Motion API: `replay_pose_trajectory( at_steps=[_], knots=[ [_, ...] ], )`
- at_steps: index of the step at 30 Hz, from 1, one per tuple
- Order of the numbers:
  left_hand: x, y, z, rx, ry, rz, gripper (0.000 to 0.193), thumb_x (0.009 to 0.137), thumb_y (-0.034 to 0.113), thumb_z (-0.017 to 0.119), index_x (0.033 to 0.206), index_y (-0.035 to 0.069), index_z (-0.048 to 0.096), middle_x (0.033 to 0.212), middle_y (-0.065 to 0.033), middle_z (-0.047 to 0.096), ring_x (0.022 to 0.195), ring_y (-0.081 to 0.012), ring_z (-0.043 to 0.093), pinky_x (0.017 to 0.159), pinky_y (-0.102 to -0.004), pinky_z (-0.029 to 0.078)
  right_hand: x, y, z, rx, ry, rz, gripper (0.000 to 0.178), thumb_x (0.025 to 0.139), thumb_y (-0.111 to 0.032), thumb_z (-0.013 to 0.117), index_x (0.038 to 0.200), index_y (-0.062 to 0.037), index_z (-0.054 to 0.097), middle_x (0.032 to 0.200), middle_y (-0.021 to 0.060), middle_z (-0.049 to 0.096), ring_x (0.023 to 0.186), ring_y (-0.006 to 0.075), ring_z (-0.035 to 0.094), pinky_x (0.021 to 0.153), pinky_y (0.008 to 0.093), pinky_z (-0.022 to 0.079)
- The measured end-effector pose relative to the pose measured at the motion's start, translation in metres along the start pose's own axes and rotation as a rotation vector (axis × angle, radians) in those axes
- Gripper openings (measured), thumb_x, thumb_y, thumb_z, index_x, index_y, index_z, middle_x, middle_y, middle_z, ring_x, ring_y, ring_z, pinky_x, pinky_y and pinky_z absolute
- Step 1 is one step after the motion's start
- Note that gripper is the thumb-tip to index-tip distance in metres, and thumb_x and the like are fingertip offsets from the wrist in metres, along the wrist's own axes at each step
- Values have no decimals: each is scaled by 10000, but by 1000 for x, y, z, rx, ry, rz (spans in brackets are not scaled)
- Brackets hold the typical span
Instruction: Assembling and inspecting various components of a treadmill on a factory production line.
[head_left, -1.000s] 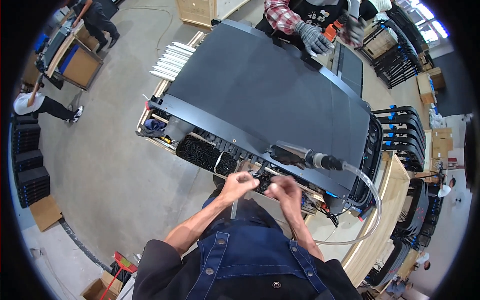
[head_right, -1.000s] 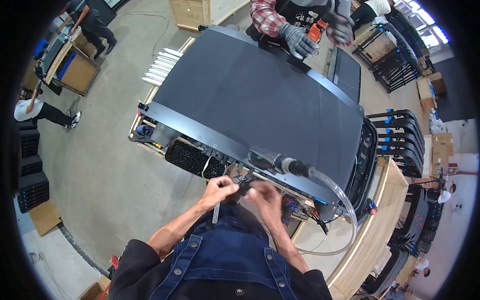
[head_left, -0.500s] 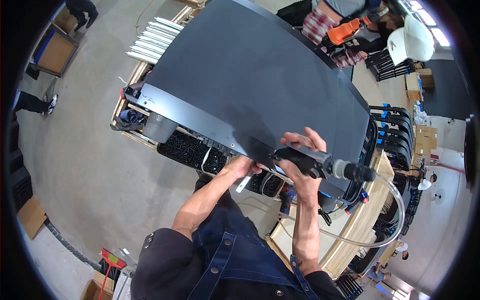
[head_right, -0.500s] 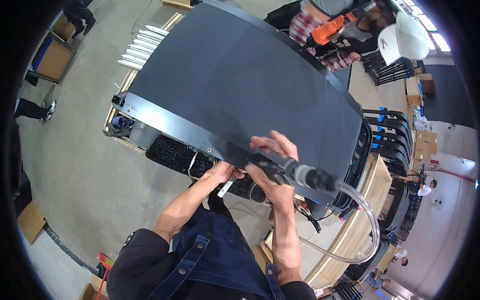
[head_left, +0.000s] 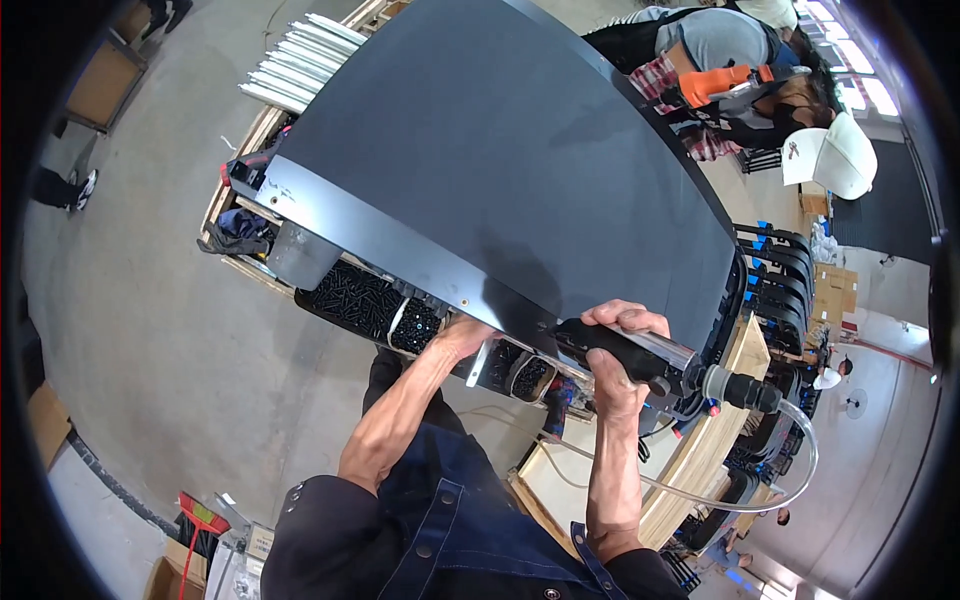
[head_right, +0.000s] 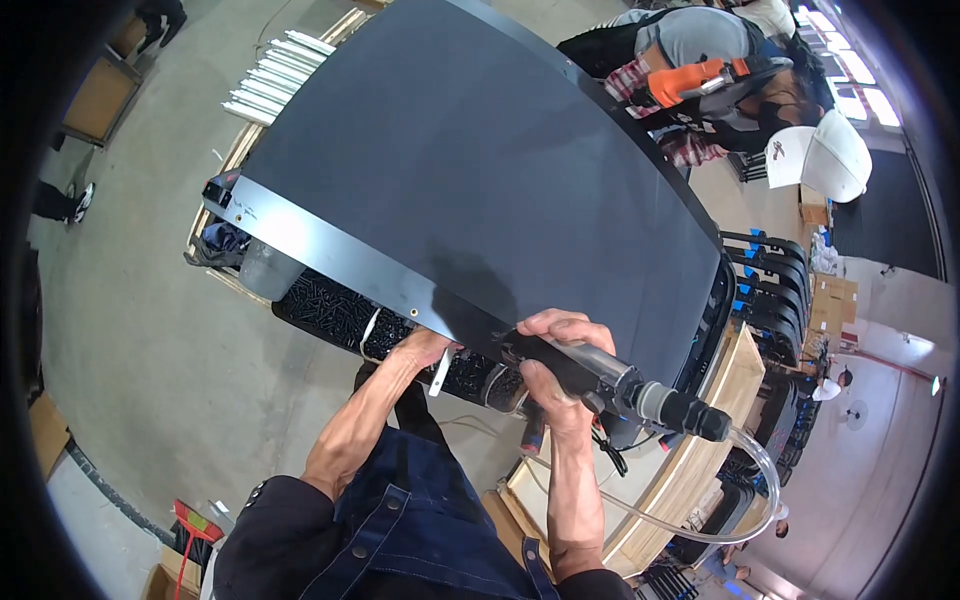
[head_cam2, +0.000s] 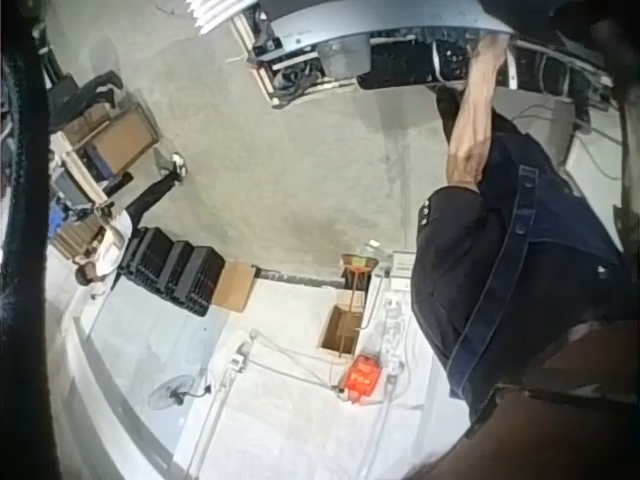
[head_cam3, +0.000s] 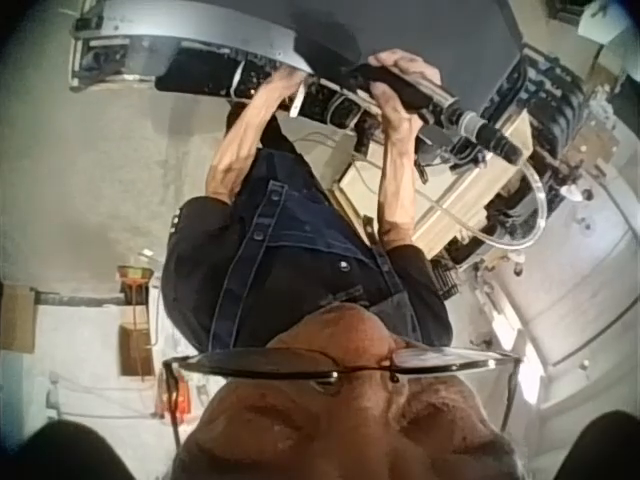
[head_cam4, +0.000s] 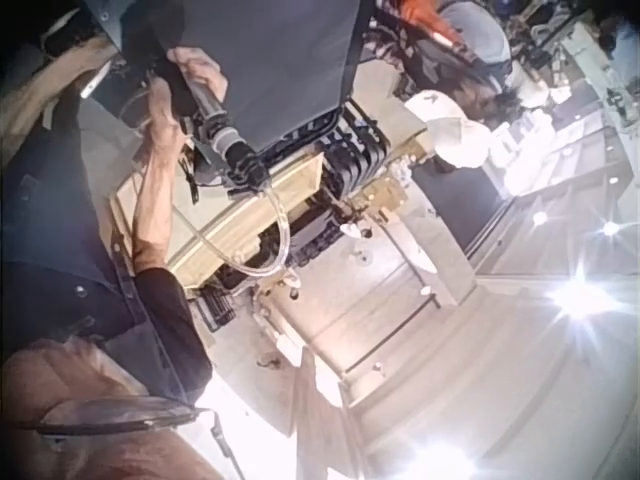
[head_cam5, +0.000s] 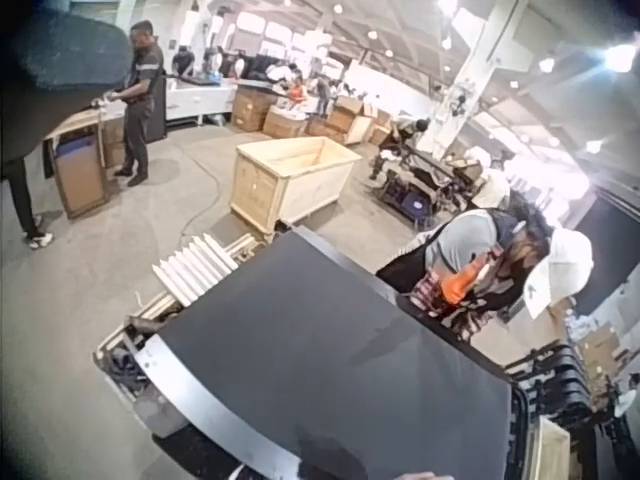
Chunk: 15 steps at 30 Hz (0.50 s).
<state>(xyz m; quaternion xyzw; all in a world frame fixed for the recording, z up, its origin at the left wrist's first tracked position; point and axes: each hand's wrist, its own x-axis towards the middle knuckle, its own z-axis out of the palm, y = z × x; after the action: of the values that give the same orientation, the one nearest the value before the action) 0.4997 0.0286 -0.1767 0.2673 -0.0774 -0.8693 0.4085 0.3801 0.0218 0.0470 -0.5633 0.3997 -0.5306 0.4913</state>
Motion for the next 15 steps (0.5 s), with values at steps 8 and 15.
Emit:
replay_pose_trajectory(
  at_steps=[8,15],
  knots=[
    [-12,-11,18,43,183,207,367,890,289,748,1199,137,623,996,29,600,859,-65,569,632,-244,487,1,7,2,22,-30,-34,372,800,-18,800,1067,-68,547,1031,136,652,1016,278,652,945,484,535],
    [-9,-15,16,199,159,171,526,863,278,756,1330,101,590,1175,-44,637,1041,-162,605,815,-318,528,5,10,-3,-34,-73,-47,369,810,-63,815,1059,-61,543,1008,138,659,1004,271,664,928,485,548]
  ],
)
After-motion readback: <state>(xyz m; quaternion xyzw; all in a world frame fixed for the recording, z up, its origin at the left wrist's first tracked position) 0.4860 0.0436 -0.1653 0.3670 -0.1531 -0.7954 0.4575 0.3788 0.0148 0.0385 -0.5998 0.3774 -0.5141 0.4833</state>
